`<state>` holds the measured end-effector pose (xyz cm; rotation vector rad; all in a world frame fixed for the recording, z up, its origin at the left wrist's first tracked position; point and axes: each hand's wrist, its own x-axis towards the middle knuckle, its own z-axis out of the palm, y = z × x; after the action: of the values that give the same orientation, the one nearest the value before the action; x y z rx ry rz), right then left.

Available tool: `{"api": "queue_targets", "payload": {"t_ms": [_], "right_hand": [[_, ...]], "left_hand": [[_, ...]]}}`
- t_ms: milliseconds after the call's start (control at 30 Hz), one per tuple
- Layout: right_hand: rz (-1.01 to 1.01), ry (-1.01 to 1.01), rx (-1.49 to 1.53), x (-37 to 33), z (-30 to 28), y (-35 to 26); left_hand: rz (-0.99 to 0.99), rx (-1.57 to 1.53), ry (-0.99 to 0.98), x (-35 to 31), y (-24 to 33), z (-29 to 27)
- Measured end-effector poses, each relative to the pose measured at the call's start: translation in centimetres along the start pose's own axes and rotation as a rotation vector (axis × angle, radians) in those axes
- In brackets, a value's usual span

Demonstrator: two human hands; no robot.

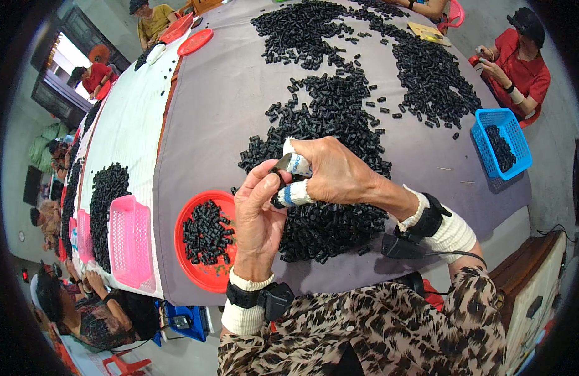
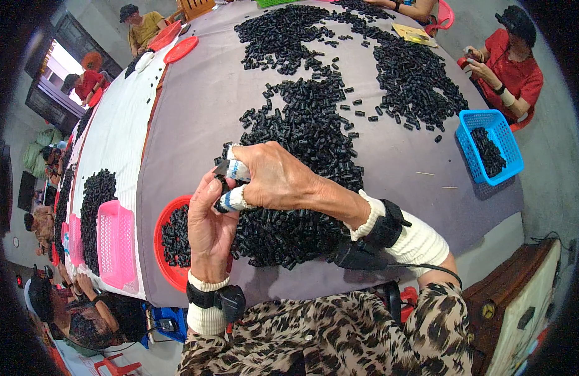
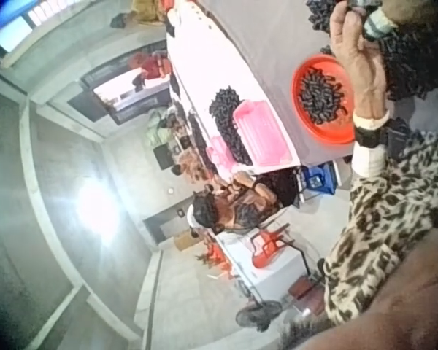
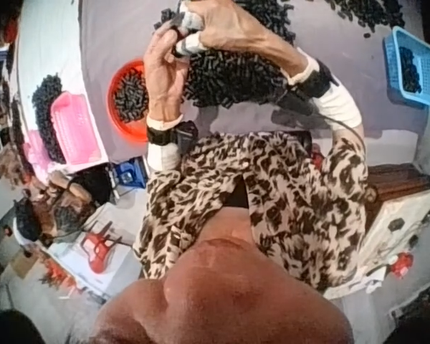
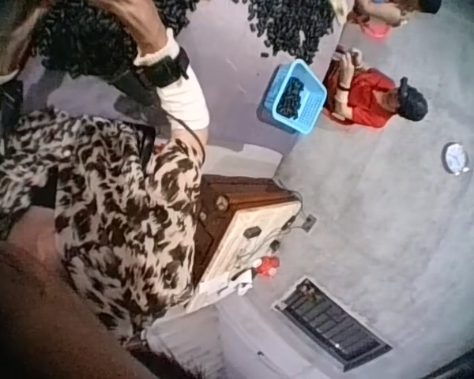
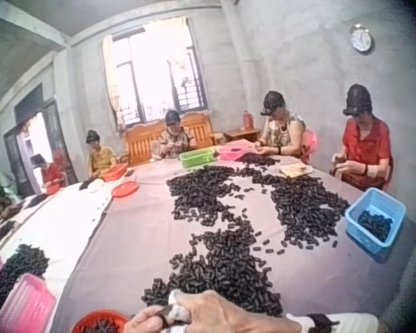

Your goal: Sorting small black plastic components at a large table in a manufacturing facility.

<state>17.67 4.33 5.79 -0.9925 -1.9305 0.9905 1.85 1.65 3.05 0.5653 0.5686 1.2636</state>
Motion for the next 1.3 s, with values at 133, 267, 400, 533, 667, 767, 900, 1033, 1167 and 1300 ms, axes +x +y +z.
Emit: {"api": "queue_targets", "payload": {"t_ms": [133,267,400,533,667,767,900,1033,1167,1300], "right_hand": [[0.043,0.043,0.081,-0.1,0.4,0.4],[0.064,-0.059,-0.04,-0.2,0.4,0.7],[0.062,-0.11,-0.032,0.1,0.8,1.2],[0.087,-0.126,-0.007,0.3,0.7,1.1],[0.082,-0.148,-0.01,0.5,0.8,1.3],[0.081,-0.149,-0.01,0.4,0.8,1.3],[0.097,-0.174,-0.007,0.4,0.7,1.1],[0.113,-0.205,0.006,0.4,0.6,1.3],[0.052,-0.202,-0.001,0.3,0.7,1.6],[0.037,-0.213,-0.031,0.3,0.6,1.9]], "left_hand": [[-0.005,-0.107,0.009,-0.2,-0.3,-0.6],[-0.037,-0.153,-0.035,-0.1,-0.4,-1.8],[-0.028,-0.132,-0.099,-0.1,-0.5,-2.2],[-0.025,-0.085,-0.098,0.0,-0.6,-2.3],[-0.017,-0.074,-0.137,0.1,-0.6,-2.6],[-0.02,-0.067,-0.117,0.1,-0.6,-2.6],[-0.02,-0.053,-0.11,0.1,-0.8,-2.8],[-0.037,-0.045,-0.13,0.0,-0.7,-2.9],[-0.026,-0.029,-0.121,0.0,-0.8,-2.5],[-0.035,-0.036,-0.105,0.0,-0.8,-2.2]]}}
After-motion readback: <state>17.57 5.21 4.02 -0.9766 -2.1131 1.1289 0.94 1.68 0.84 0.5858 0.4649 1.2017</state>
